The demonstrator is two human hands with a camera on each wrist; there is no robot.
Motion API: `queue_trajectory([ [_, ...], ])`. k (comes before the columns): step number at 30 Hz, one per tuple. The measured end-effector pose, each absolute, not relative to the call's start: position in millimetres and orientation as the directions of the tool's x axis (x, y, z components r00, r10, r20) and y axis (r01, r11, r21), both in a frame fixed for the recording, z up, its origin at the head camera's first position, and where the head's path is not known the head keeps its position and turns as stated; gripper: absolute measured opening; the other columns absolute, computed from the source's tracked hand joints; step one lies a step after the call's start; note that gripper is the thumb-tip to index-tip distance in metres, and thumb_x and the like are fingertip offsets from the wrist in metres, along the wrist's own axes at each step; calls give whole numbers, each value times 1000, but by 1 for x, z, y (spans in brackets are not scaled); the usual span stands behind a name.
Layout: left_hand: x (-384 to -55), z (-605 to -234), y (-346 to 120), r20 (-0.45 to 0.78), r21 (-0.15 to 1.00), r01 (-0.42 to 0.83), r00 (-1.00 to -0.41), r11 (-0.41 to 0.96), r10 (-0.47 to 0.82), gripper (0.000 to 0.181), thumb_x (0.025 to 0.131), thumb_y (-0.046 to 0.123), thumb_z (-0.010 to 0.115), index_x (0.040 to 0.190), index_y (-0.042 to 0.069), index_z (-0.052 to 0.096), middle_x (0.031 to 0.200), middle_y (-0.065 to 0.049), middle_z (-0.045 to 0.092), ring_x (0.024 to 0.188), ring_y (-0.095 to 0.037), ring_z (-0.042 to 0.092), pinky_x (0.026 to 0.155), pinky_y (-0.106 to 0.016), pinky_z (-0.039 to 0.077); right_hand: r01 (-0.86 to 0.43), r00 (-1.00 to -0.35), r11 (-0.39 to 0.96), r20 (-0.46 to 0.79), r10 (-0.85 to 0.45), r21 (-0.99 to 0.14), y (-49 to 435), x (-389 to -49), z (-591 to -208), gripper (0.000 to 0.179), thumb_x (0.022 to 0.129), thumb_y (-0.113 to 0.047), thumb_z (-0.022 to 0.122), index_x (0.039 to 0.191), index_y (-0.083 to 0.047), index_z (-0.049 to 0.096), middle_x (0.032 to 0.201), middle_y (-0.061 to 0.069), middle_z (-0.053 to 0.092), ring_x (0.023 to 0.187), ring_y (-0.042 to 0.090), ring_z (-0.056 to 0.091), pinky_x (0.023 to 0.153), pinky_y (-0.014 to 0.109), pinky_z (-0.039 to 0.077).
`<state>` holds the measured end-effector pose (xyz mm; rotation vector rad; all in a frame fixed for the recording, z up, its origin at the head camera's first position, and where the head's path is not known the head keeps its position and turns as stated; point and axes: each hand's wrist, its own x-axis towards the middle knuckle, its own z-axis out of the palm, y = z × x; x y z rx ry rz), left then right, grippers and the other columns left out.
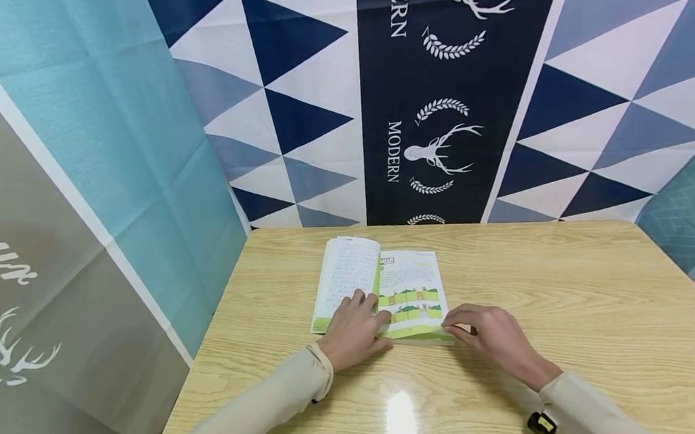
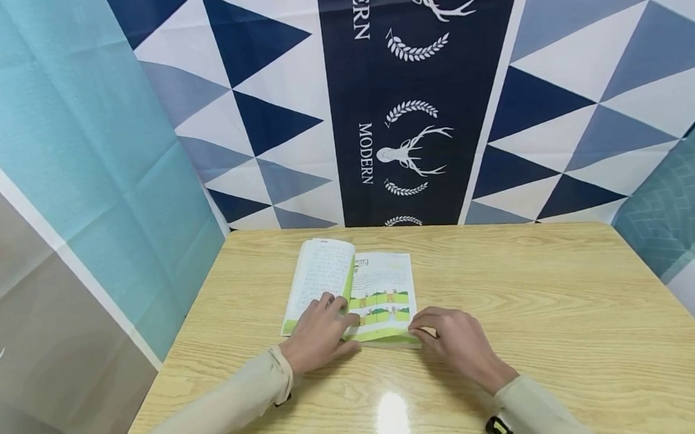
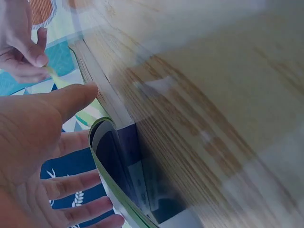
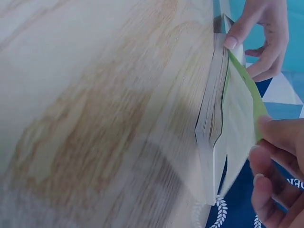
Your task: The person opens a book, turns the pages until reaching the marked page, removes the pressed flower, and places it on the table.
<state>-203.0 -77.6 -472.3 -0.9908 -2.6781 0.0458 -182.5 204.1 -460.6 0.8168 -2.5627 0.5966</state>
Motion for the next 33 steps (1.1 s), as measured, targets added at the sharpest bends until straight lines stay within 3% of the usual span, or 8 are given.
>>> queue_trajectory([
  [7,-202,-473,-78,301,-140,632,-706,762,641,42,87,59,57,105,24,72,107,-6,56,93,-25,47,70,-37,47,-624,-734,717,549,-401,-311,200,-183,-456,19,77,-18,80,95,-20,74,98,-8,68,54,-8,45,49,16,41],
  [14,-202,-472,-80,381,-133,631,-679,764,627,26,90,40,57,93,19,72,98,-6,61,86,-24,51,66,-35,47,-573,-769,744,539,-343,-344,202,-182,-456,34,79,-20,78,112,-15,69,103,-4,65,53,-5,41,47,18,37],
  [19,-202,-471,-78,406,-119,580,-712,806,573,34,92,30,49,114,8,65,98,-7,64,86,-26,56,67,-37,48,-545,-803,752,488,-342,-371,202,-180,-457,30,85,-22,72,113,-15,68,102,-4,65,52,-4,41,47,19,37],
  [22,-203,-470,-77,438,-102,532,-734,841,518,47,93,30,47,130,-1,52,97,-8,66,85,-26,59,67,-37,48,-533,-829,755,416,-374,-382,203,-179,-460,26,86,-22,71,111,-16,68,103,-4,64,52,-5,42,48,19,38],
  [25,-205,-469,-78,494,-65,508,-732,859,470,61,91,28,52,140,-5,37,96,-9,65,78,-23,60,62,-35,48,-530,-838,767,360,-410,-362,204,-179,-464,24,84,-23,73,108,-17,70,106,-4,63,56,-6,45,51,19,41],
  [29,-206,-466,-82,574,-46,505,-693,862,436,75,84,16,57,149,2,21,114,-16,56,80,-25,60,58,-35,47,-540,-835,780,318,-449,-318,205,-178,-468,25,81,-23,76,104,-17,72,108,-1,63,62,-5,49,55,19,44],
  [33,-208,-465,-86,589,-57,504,-680,862,437,65,82,4,57,143,11,36,134,-25,41,106,-33,52,75,-40,47,-551,-831,776,291,-474,-308,205,-178,-470,22,79,-22,78,100,-18,73,109,-1,63,63,-5,51,55,19,44],
])
